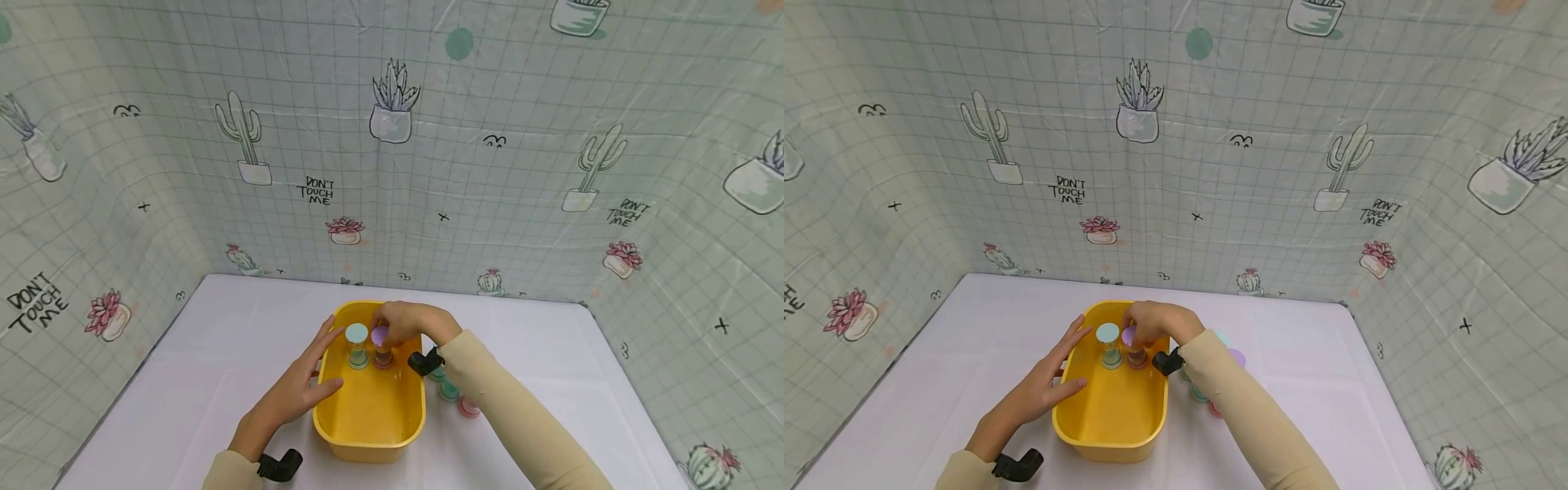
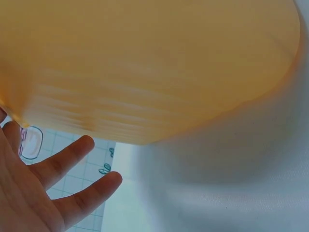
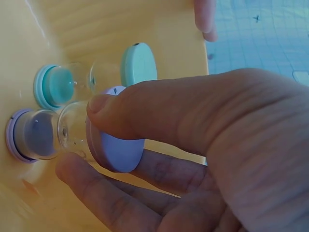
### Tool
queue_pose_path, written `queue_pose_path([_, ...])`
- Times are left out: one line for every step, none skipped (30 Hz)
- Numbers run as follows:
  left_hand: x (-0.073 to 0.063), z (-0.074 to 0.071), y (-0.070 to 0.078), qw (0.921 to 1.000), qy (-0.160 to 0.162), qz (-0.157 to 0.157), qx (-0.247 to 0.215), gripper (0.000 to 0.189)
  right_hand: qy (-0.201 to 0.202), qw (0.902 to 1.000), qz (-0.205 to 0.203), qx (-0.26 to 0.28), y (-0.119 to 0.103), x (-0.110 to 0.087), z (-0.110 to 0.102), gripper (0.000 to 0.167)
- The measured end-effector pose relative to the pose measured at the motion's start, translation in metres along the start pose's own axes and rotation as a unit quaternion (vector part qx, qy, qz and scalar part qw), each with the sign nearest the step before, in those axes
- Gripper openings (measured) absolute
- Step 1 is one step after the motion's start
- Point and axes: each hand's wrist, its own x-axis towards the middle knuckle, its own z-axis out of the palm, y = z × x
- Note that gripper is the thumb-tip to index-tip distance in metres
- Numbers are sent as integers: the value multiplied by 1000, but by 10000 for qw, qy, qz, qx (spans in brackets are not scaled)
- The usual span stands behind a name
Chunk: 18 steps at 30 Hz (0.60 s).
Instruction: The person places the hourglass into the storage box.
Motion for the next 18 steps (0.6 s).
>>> queue_pose_path([0, 0, 0, 10000, 1, -7, 5, 74, -8, 10000, 22, -26, 0, 0, 0, 37])
queue_pose_path([0, 0, 0, 10000, 5, -10, 9, 74, -6, 10000, 49, -28, 0, 0, 0, 37])
queue_pose_path([0, 0, 0, 10000, 8, -12, 8, 74, -1, 10000, 69, -33, 0, 0, 0, 38])
queue_pose_path([0, 0, 0, 10000, 8, -17, 7, 74, 4, 10000, 90, -32, -1, 0, 0, 38])
queue_pose_path([1, 0, 0, 10000, 11, -17, 7, 74, 11, 9999, 112, -31, -1, -1, 0, 38])
queue_pose_path([1, 1, 0, 10000, 12, -12, 4, 74, 23, 9999, 132, -26, -1, -1, 0, 38])
queue_pose_path([1, 1, 0, 10000, 17, -6, -2, 74, 25, 9999, 144, -16, -1, -1, 0, 38])
queue_pose_path([1, 1, 0, 10000, 21, 2, -4, 74, 44, 9999, 153, 10, -2, -2, 0, 37])
queue_pose_path([1, 1, 0, 10000, 23, 7, -7, 74, 51, 9999, 160, 13, -2, -3, 0, 36])
queue_pose_path([1, 1, 0, 10000, 23, 13, -12, 74, 57, 9998, 168, 12, -2, -3, 0, 35])
queue_pose_path([1, 1, 0, 10000, 21, 22, -13, 74, 65, 9998, 179, -6, -3, -4, -1, 34])
queue_pose_path([1, 1, 0, 10000, 20, 29, -10, 74, 74, 9998, 188, -15, -3, -5, -1, 33])
queue_pose_path([1, 1, 0, 10000, 15, 25, -7, 74, 82, 9998, 198, -38, -4, -6, -2, 32])
queue_pose_path([1, 1, 0, 10000, 12, 25, -7, 74, 94, 9997, 206, -49, -4, -6, -2, 32])
queue_pose_path([1, 1, 0, 10000, 11, 25, -11, 74, 99, 9997, 207, -73, -4, -7, -3, 32])
queue_pose_path([1, 1, 0, 10000, 10, 25, -15, 74, 117, 9997, 206, -112, -5, -8, -3, 32])
queue_pose_path([1, 1, 0, 10000, 8, 26, -16, 73, 143, 9996, 198, -164, -5, -8, -4, 33])
queue_pose_path([1, 1, -1, 10000, 6, 25, -18, 73, 165, 9995, 187, -203, -5, -9, -4, 34])
